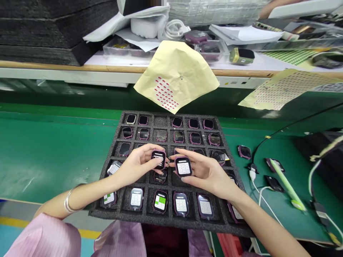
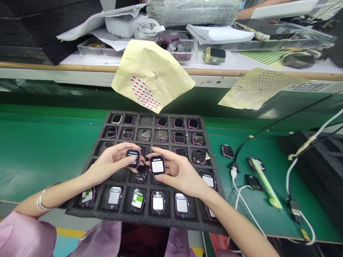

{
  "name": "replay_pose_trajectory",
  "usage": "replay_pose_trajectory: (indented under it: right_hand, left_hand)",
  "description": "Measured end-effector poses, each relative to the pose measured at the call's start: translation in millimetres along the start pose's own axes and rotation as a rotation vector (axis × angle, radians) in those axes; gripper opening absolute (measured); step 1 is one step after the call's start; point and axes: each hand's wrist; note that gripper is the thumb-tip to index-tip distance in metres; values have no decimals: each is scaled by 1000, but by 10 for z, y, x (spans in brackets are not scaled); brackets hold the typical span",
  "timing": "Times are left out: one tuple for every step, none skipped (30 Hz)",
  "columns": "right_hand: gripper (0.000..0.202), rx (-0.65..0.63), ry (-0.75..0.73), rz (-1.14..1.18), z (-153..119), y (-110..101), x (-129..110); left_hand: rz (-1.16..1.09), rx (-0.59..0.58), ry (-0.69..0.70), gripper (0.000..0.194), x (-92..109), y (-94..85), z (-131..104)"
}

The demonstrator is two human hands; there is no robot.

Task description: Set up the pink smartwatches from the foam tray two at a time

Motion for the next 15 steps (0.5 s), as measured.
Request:
replay_pose_trajectory:
  right_hand:
    - [60, 0, 9, -3, -1, 1, 2]
    - [60, 0, 18, -8, -2, 3, 5]
    - [60, 2, 27, -17, -3, 5, 8]
    - [60, 6, 35, -29, -4, 8, 11]
    - [60, 12, 46, -46, -5, 11, 15]
    - [61, 19, 62, -68, -4, 14, 19]
    - [61, 29, 80, -99, -3, 17, 24]
    - [60, 40, 96, -143, 0, 18, 30]
    - [59, 51, 107, -203, 4, 15, 37]
    - [56, 60, 112, -281, 9, 9, 44]
    - [54, 62, 113, -380, 15, -1, 51]
    - [51, 56, 113, -494, 22, -15, 60]
    - [50, 36, 112, -617, 28, -33, 68]
    - [50, 3, 113, -741, 33, -52, 77]
    - [50, -37, 115, -861, 37, -71, 85]
  left_hand:
    - [5, 0, -1, 27, 1, -2, -1]
    - [10, 0, -1, 27, 2, -5, -2]
    - [16, -1, -1, 27, 3, -8, -4]
    - [21, -2, 0, 27, 5, -9, -6]
    - [23, -3, 3, 27, 8, -10, -8]
    - [22, -4, 4, 27, 12, -10, -11]
    - [18, -4, 4, 27, 18, -8, -13]
    - [13, -3, 5, 27, 23, -5, -15]
    - [5, -2, 7, 27, 29, -2, -16]
    - [-5, -2, 10, 27, 35, 2, -16]
    - [-16, -3, 11, 26, 39, 6, -15]
    - [-26, -3, 13, 26, 42, 10, -14]
    - [-34, -4, 15, 26, 42, 12, -14]
    - [-37, -5, 17, 26, 42, 12, -15]
    - [-35, -6, 18, 26, 39, 10, -19]
Point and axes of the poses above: each hand's wrist, its own z-axis towards the middle knuckle, its own y-axis out of the palm, x = y × z, and after that the axes turned 15 degrees about -x, right-handed
